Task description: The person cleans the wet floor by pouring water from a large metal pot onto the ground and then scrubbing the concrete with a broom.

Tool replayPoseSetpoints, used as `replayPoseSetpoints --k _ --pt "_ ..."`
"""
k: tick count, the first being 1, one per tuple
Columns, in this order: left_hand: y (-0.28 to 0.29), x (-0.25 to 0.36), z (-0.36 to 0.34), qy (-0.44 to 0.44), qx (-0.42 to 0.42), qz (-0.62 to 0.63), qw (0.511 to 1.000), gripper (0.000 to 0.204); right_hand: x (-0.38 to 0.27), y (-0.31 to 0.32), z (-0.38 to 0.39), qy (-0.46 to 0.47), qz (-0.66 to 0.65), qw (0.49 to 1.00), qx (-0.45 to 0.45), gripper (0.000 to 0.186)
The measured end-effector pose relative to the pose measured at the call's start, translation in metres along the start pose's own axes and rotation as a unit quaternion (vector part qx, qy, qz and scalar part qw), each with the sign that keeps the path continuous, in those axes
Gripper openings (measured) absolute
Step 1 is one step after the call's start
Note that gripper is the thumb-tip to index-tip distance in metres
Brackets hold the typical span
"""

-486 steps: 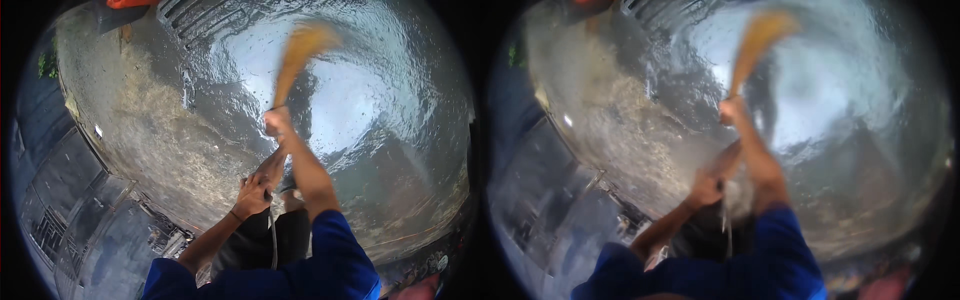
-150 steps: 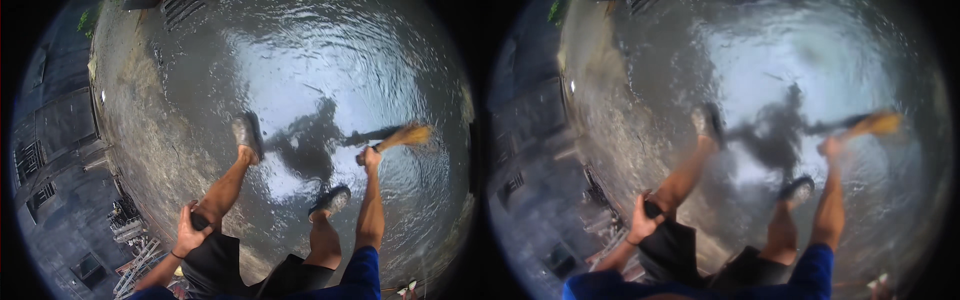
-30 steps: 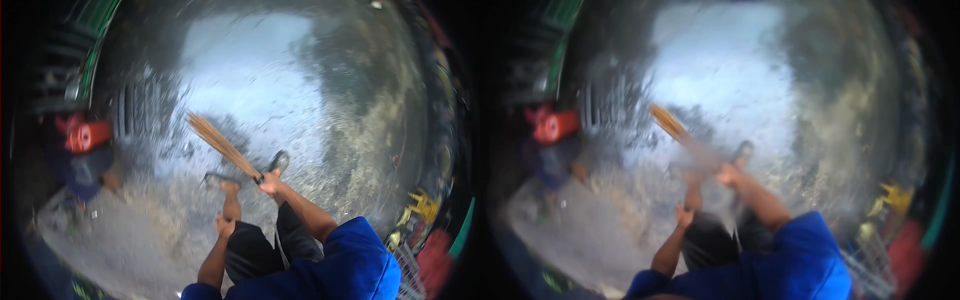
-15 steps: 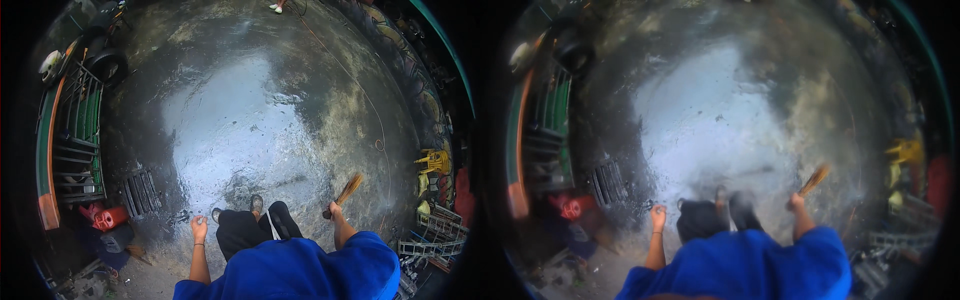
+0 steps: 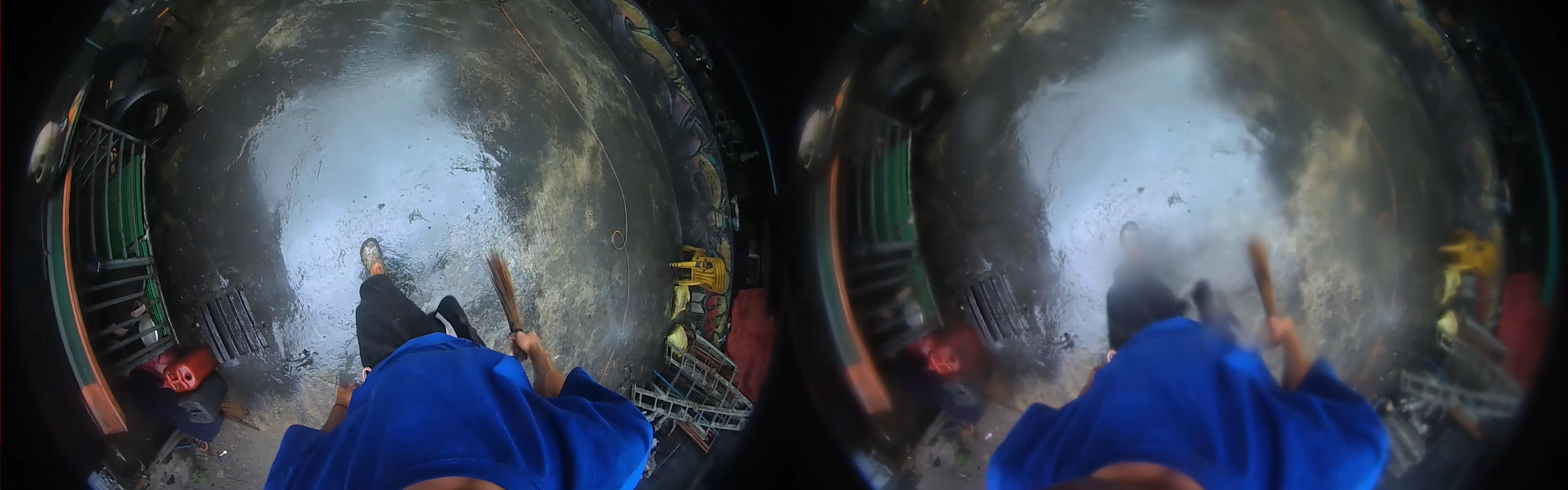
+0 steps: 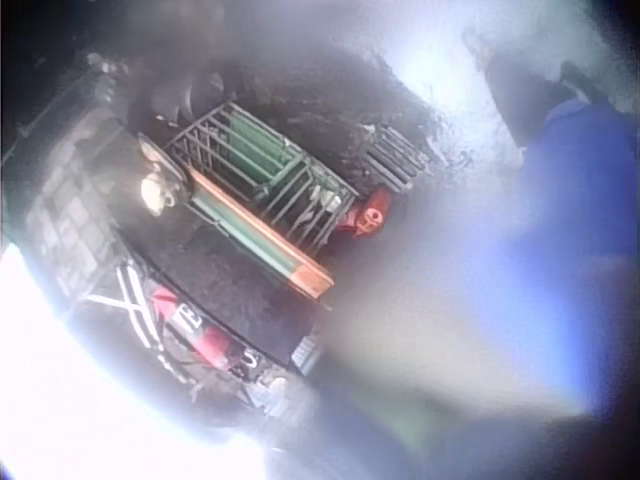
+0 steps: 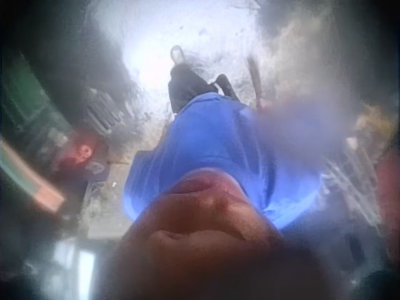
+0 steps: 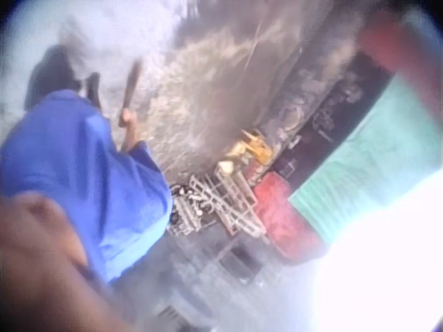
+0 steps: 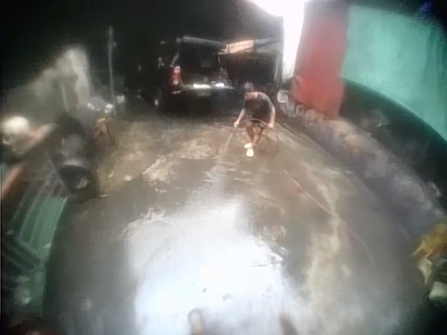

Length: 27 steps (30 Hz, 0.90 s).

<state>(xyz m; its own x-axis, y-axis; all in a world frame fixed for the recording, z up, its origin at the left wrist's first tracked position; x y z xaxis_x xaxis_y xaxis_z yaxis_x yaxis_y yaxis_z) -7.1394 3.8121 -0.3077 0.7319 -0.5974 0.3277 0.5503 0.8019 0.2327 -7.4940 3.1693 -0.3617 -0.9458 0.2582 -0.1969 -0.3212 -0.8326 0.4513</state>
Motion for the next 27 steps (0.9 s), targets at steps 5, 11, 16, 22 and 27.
replayPoseSetpoints --k 5,11,16,22,27 --pt "0.044 0.219 -0.110 -0.139 0.002 -0.005 0.990 0.021 -0.152 0.033 0.020 -0.003 0.020 0.998 0.060 0.030" --pt "0.056 0.583 -0.096 -0.307 0.083 0.103 0.942 0.024 -0.352 0.076 0.029 0.006 -0.060 0.997 0.047 0.026" --pt "-0.023 0.668 -0.133 -0.356 0.108 0.011 0.928 0.020 -0.488 0.122 -0.068 0.031 -0.110 0.993 -0.014 0.017" --pt "-0.221 0.575 -0.230 -0.162 0.108 -0.195 0.961 0.053 -0.628 0.194 -0.353 0.062 -0.140 0.987 -0.042 0.013" --pt "-0.341 0.524 -0.234 0.063 0.092 -0.148 0.983 0.104 -0.804 0.291 -0.613 0.105 -0.063 0.992 0.039 0.017"
Point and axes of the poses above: each hand's wrist, its own z-axis away from the middle knuckle, its own y-axis out of the back of the hand, x = y × z, the point moved 8 cm from there along -z, towards the middle knuckle, and after that the axes turned 2 degrees about -y, right-handed, at the moved point
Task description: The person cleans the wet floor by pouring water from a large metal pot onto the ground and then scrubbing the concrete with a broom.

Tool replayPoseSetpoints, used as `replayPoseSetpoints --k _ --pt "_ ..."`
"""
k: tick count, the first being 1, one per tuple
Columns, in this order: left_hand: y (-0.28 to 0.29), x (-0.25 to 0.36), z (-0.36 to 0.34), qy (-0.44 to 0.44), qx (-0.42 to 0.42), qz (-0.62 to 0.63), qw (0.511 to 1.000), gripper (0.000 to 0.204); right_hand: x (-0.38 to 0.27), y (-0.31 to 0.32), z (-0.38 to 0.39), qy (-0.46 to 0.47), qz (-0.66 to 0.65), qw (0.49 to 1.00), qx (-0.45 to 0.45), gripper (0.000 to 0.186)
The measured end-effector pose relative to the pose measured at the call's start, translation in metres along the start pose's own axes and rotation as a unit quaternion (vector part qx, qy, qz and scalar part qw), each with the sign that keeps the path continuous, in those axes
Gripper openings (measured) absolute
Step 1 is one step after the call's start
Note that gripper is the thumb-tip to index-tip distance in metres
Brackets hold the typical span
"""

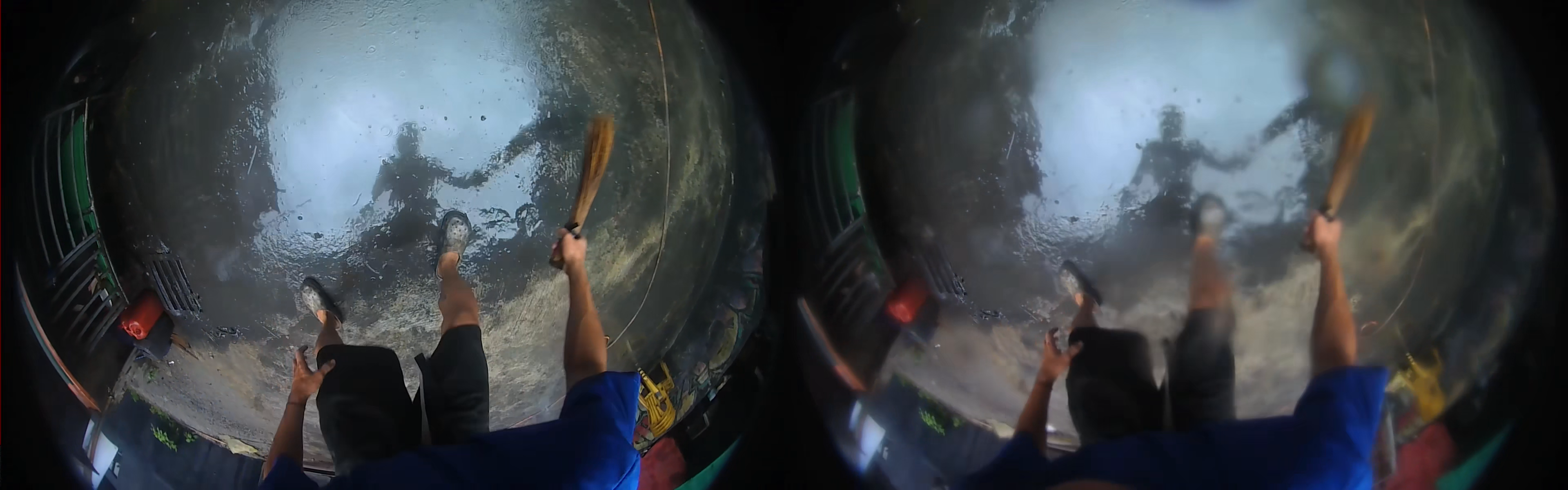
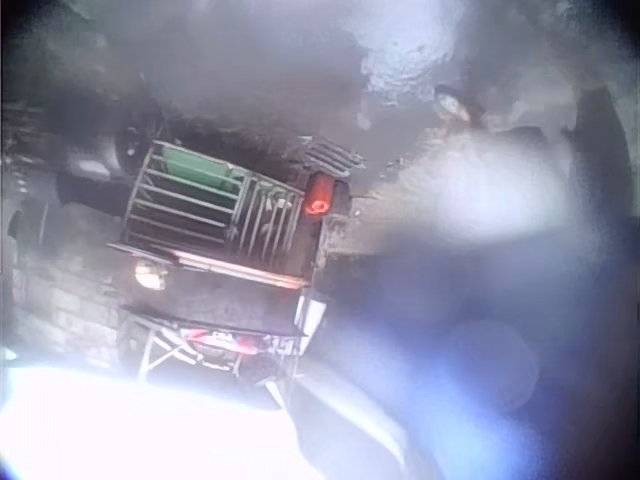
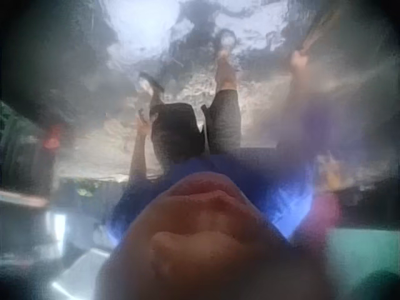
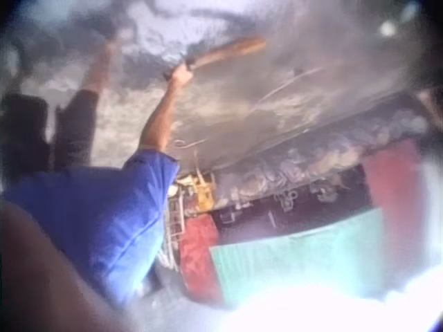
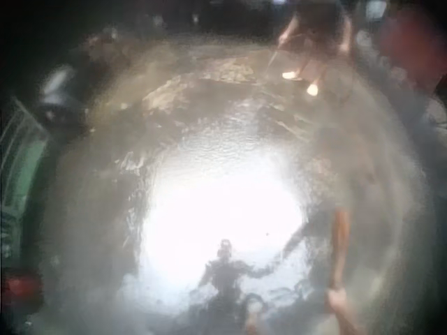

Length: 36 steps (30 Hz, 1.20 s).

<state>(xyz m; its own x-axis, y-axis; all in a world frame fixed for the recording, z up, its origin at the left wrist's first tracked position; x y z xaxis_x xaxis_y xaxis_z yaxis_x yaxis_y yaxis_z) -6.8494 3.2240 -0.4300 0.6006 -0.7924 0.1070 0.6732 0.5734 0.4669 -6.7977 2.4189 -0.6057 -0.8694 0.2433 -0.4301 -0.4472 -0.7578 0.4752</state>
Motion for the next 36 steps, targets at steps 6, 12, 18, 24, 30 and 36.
replayPoseSetpoints --k 6,12,18,24,30,36 --pt "-0.153 -0.008 -0.019 0.108 -0.038 0.111 0.987 0.129 -0.113 -0.071 -0.262 0.106 0.155 0.982 -0.022 0.021" --pt "-0.193 0.049 0.020 0.046 0.000 -0.004 0.999 0.136 0.061 -0.303 -0.112 0.260 0.340 0.894 -0.131 0.035" --pt "-0.179 0.105 0.038 0.071 0.036 0.062 0.995 0.136 0.078 -0.299 0.037 0.182 0.468 0.787 -0.358 0.057" --pt "-0.096 0.124 0.041 0.056 0.068 0.131 0.987 0.135 -0.063 -0.152 0.008 0.236 0.450 0.840 -0.190 0.047" --pt "-0.043 0.076 0.027 0.121 0.110 0.101 0.981 0.133 -0.170 -0.177 -0.079 0.139 0.261 0.947 -0.128 0.016" --pt "0.009 0.039 -0.031 0.126 0.129 0.162 0.970 0.124 -0.153 -0.453 -0.114 0.169 0.304 0.921 -0.174 0.018"
Point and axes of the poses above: each hand's wrist, its own z-axis away from the middle knuckle, its own y-axis out of the back of the hand, x = y × z, the point moved 8 cm from there along -z, towards the middle knuckle, and after that the axes turned 2 degrees about -y, right-handed, at the moved point
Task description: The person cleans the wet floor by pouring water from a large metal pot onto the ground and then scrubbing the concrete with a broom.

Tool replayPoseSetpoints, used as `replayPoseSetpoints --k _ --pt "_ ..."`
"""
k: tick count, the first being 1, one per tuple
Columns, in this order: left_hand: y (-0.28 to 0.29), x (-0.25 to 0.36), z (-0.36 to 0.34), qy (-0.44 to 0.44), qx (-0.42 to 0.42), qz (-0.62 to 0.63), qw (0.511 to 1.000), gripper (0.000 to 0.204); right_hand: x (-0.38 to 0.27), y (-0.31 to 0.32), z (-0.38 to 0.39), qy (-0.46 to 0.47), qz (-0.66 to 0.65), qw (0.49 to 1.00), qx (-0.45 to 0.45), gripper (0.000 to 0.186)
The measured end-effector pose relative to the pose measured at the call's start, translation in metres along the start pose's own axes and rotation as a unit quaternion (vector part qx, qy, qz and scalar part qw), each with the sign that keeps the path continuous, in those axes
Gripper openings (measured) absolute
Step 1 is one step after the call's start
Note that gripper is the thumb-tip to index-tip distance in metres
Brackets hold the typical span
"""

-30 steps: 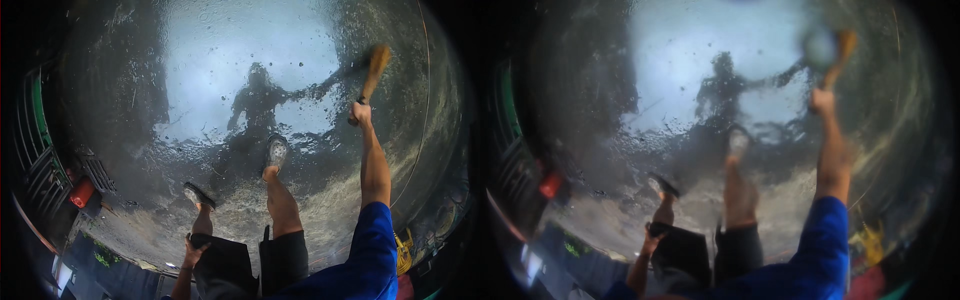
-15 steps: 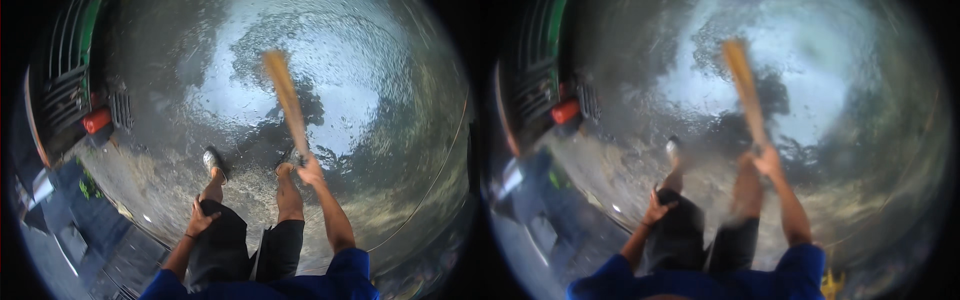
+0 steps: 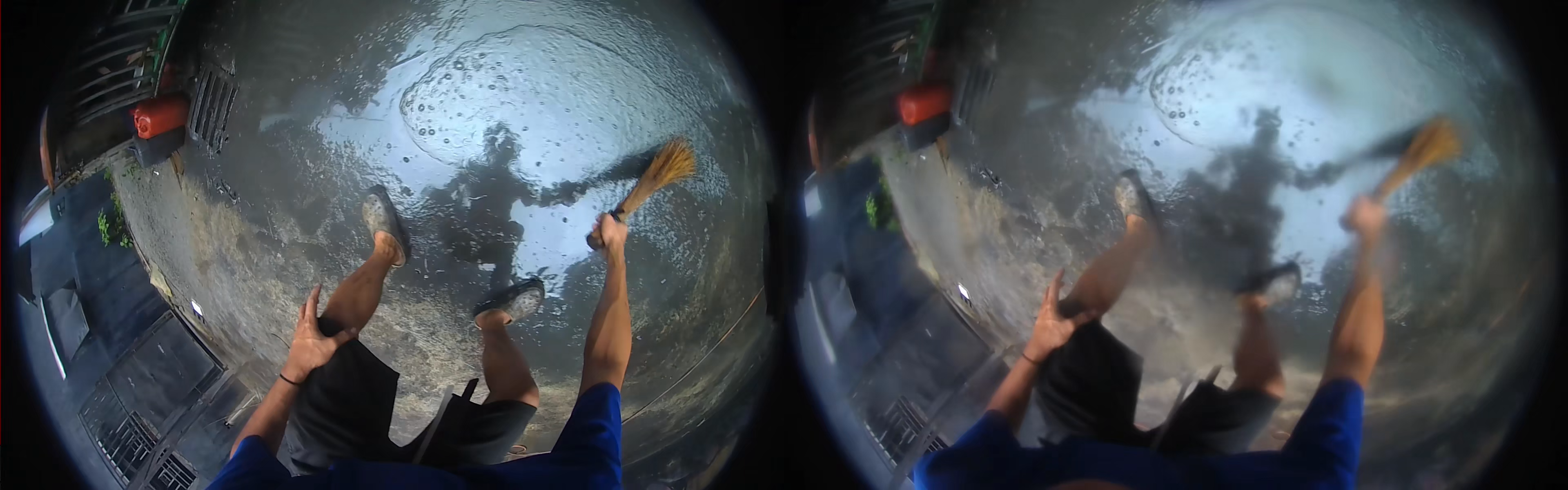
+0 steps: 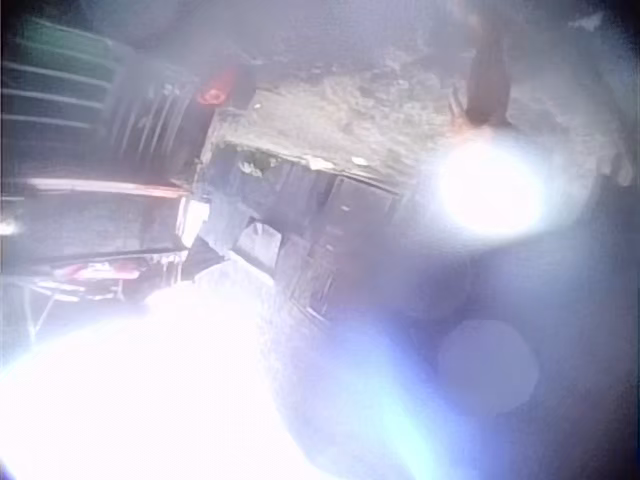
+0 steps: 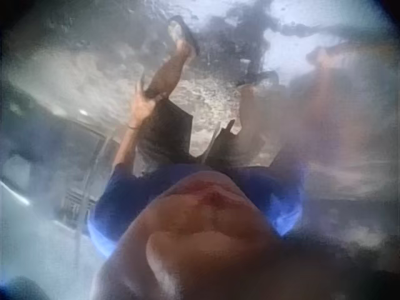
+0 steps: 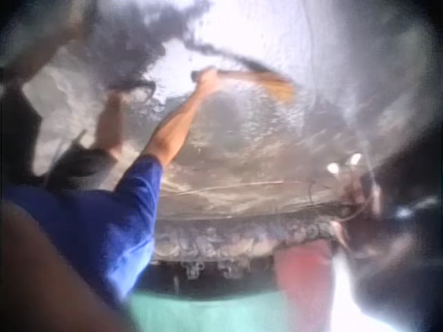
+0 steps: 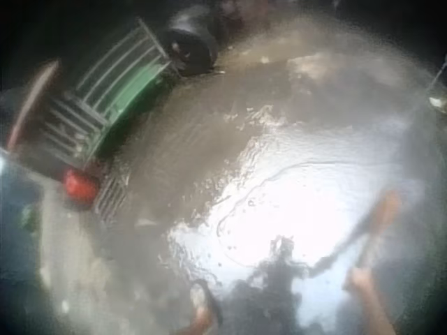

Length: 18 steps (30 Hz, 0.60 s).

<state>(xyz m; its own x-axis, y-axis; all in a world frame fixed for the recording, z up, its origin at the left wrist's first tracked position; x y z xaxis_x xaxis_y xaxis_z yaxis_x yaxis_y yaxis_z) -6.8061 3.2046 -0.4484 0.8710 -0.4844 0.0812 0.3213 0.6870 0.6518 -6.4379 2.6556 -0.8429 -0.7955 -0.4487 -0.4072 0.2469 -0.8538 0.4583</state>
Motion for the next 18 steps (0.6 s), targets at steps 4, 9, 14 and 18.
replayPoseSetpoints --k 4,9,14,18 --pt "0.008 -0.031 -0.033 -0.033 -0.001 0.054 0.998 0.117 -0.006 -0.255 0.065 0.110 0.075 0.986 -0.099 0.023" --pt "0.045 -0.052 -0.058 0.004 -0.043 0.081 0.996 0.111 -0.022 -0.477 0.315 0.072 0.195 0.939 -0.275 0.044" --pt "0.052 -0.081 -0.091 0.017 -0.114 0.118 0.986 0.107 -0.141 -0.541 0.442 0.168 0.462 0.770 -0.406 0.058" --pt "0.054 -0.084 -0.117 -0.028 -0.122 0.132 0.983 0.105 -0.217 -0.504 0.460 0.154 0.459 0.751 -0.449 0.054"
Point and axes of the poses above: each hand's wrist, its own z-axis away from the middle knuckle, its own y-axis out of the back of the hand, x = y × z, the point moved 8 cm from there along -z, towards the middle knuckle, and after that the axes turned 2 degrees about -y, right-handed, at the moved point
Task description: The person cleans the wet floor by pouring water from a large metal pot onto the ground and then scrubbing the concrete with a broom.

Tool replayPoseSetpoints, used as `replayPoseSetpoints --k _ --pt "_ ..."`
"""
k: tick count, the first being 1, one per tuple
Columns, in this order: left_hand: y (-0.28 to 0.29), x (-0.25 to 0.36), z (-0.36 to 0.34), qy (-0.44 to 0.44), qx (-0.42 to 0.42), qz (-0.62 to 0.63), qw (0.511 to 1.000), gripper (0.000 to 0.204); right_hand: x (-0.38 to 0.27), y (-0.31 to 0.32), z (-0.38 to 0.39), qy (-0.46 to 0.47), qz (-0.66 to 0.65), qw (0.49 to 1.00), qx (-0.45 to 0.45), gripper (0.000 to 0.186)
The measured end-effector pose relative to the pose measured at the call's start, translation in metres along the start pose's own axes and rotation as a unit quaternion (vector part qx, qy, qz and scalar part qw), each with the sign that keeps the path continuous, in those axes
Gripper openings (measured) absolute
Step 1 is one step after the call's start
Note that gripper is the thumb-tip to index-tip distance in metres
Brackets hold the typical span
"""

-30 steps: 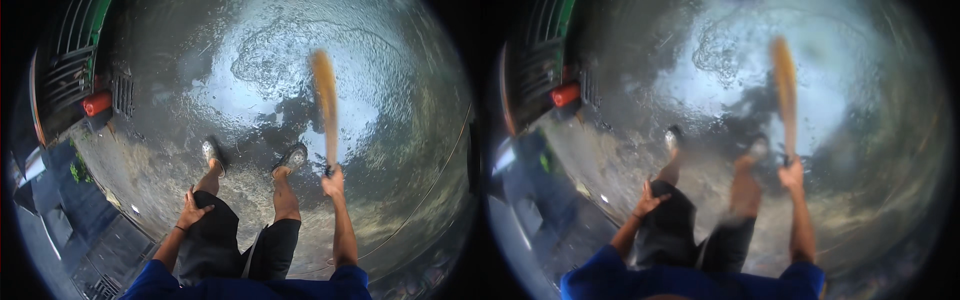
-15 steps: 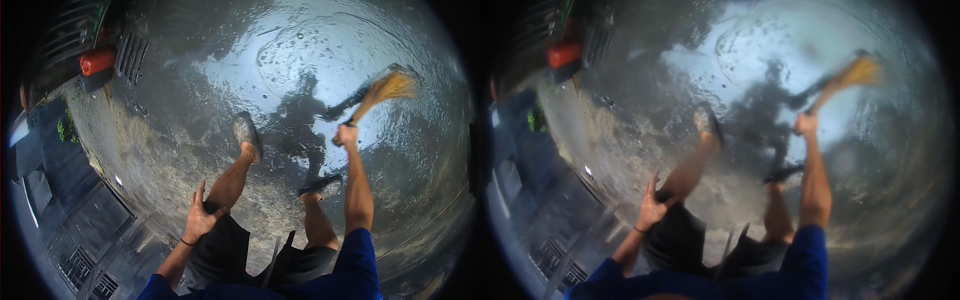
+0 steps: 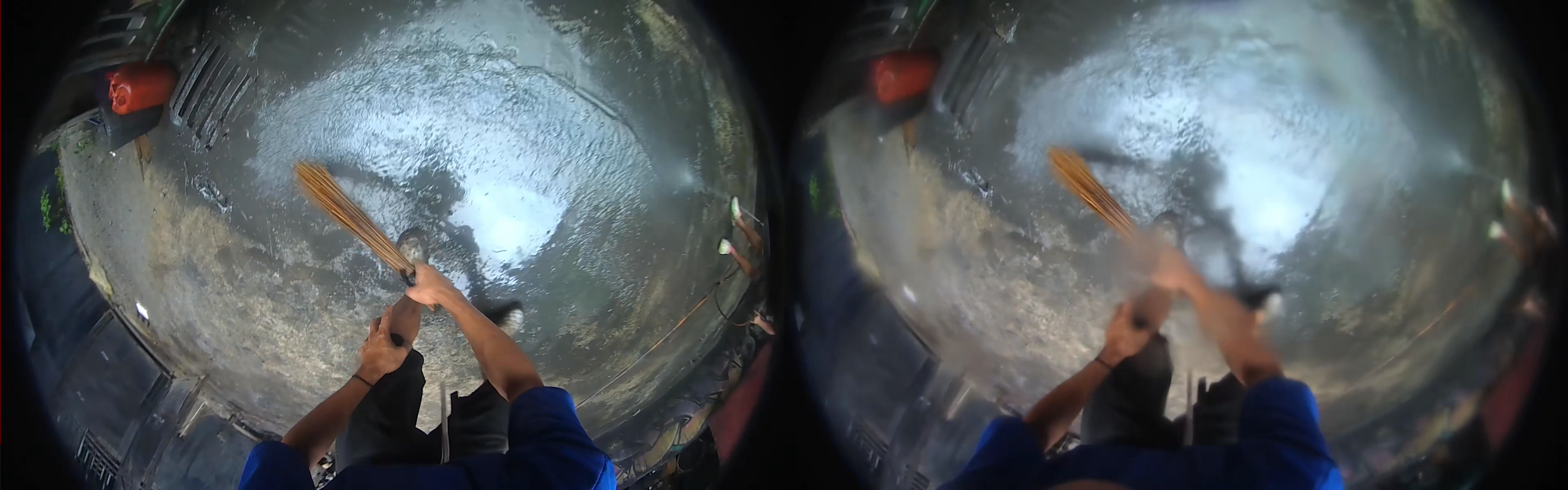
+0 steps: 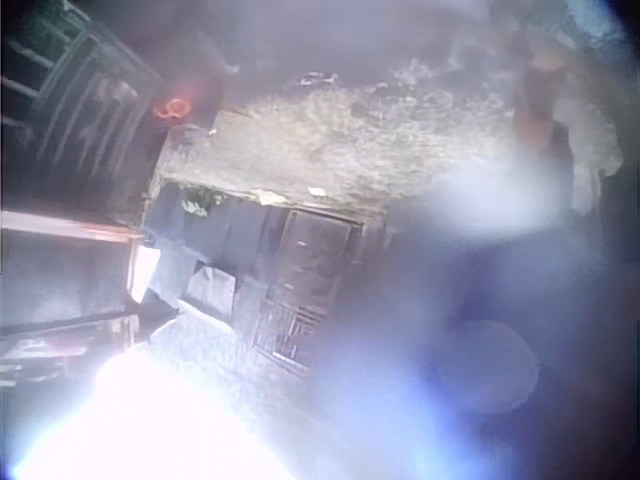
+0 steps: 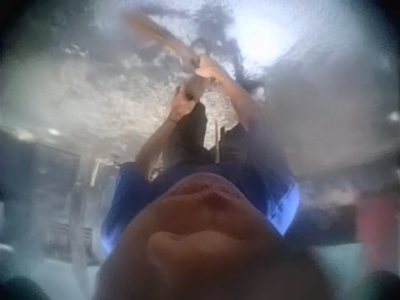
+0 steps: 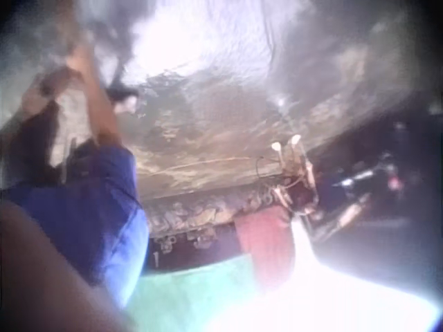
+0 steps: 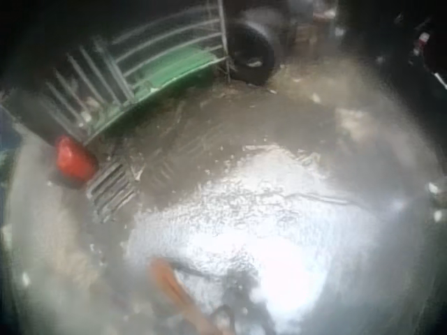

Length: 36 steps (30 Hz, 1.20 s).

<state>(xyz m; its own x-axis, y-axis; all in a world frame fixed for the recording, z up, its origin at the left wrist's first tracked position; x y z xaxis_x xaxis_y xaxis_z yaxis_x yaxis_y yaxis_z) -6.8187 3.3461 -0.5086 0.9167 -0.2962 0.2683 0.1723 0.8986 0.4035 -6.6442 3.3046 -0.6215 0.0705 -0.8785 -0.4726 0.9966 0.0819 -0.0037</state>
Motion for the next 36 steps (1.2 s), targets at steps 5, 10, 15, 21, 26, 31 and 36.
replayPoseSetpoints --k 5,10,15,21,26,31,36 --pt "0.008 -0.001 -0.029 0.020 -0.016 0.004 1.000 0.104 0.104 0.109 0.114 0.014 -0.098 0.962 0.255 0.048" --pt "0.057 0.023 -0.060 0.046 -0.011 0.093 0.995 0.100 0.248 0.267 0.142 -0.093 -0.286 0.824 0.480 0.025" --pt "0.098 -0.013 -0.083 0.026 0.090 0.169 0.981 0.096 0.242 0.408 -0.032 -0.140 -0.368 0.812 0.430 0.019" --pt "0.092 0.049 -0.121 0.047 0.044 0.225 0.972 0.091 0.116 0.398 -0.241 0.096 -0.160 0.891 0.413 0.012" --pt "0.104 0.045 -0.073 0.112 0.077 0.195 0.971 0.079 -0.033 0.195 -0.250 -0.036 -0.068 0.979 0.189 0.071" --pt "0.145 0.104 -0.086 0.081 0.092 0.163 0.979 0.075 -0.081 0.221 -0.179 0.003 0.118 0.987 0.107 0.068" --pt "0.246 0.117 -0.061 0.110 0.121 0.148 0.975 0.074 -0.166 0.296 -0.046 -0.005 0.113 0.993 -0.042 0.055"
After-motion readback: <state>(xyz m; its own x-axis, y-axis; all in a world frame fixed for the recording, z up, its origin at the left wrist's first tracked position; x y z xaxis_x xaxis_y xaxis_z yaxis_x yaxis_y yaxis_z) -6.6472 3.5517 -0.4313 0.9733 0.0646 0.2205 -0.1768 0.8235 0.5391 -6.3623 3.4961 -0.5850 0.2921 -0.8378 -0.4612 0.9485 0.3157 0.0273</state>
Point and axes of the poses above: each hand's wrist, its own z-axis away from the middle knuckle, its own y-axis out of the back of the hand, x = y × z, the point moved 8 cm from there along -z, towards the middle knuckle, and after that the axes turned 2 degrees about -y, right-handed, at the moved point
